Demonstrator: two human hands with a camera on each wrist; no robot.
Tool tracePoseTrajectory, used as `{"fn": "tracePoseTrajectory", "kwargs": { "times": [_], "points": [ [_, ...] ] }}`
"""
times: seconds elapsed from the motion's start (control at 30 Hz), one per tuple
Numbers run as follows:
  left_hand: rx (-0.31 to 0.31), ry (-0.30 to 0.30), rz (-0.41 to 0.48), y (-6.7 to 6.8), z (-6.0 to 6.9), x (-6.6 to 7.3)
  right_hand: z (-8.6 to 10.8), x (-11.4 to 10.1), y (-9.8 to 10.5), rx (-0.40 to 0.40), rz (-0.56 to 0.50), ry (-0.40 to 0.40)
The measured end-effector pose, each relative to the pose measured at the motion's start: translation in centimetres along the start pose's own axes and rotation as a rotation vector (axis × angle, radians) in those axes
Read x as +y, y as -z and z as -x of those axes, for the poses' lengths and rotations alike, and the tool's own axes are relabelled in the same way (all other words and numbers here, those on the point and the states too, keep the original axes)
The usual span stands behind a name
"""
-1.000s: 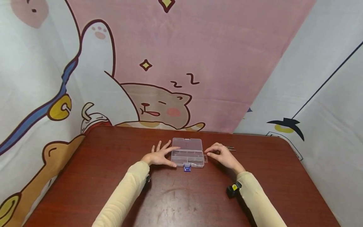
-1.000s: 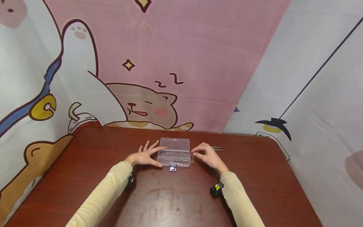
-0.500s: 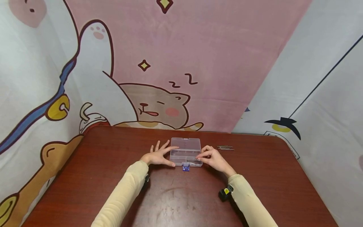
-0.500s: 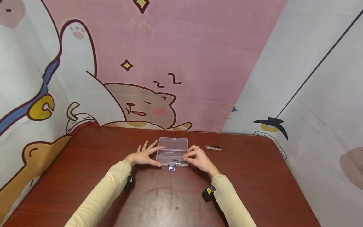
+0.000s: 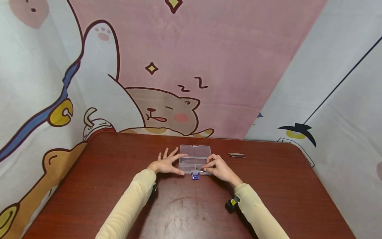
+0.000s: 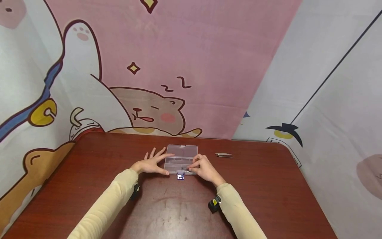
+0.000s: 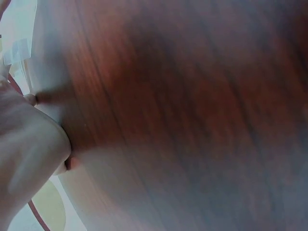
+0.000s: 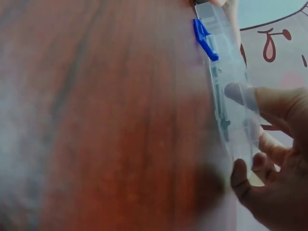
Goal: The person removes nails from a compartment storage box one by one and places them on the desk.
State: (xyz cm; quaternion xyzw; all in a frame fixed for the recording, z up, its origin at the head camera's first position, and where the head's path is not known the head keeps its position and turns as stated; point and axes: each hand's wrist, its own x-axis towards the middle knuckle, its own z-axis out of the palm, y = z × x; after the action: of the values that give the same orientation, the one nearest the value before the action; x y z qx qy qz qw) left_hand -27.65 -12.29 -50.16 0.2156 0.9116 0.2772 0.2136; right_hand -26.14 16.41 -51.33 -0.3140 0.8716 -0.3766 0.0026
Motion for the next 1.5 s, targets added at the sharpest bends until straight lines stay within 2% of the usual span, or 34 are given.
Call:
{"fn": "tracePoseTrajectory", "kwargs": {
  "times": [0.17, 0.33, 0.63, 0.8, 1.1, 1.37, 1.5],
  "points": [
    [0.001, 0.0, -0.005, 0.0, 0.0, 0.1, -0.1, -0.4, 0.2, -0.028, 0.015, 0.015],
    [0.003, -0.007, -0.007, 0.0, 0.0, 0.1, -0.5, -0.6, 0.3, -0.061, 0.021, -0.013],
    [0.0, -0.009, 0.001, 0.1, 0.0, 0.1, -0.7, -0.5, 0.4, -0.08, 0.022, -0.002],
    [-0.002, -0.004, -0.001, 0.0, 0.1, 0.0, -1.2, -0.4, 0.3, -0.078, 0.0, -0.021],
    [-0.002, -0.012, 0.009, 0.1, 0.1, 0.1, -1.2, -0.3, -0.4, -0.027, 0.037, -0.021],
    [-0.003, -0.004, 0.005, 0.1, 0.0, 0.1, -1.3, -0.8, -1.3, 0.061, 0.151, -0.116],
    [-0.008, 0.006, 0.01, 0.0, 0.1, 0.0, -1.4, -1.1, -1.7, 0.096, 0.216, -0.129]
  ]
}}
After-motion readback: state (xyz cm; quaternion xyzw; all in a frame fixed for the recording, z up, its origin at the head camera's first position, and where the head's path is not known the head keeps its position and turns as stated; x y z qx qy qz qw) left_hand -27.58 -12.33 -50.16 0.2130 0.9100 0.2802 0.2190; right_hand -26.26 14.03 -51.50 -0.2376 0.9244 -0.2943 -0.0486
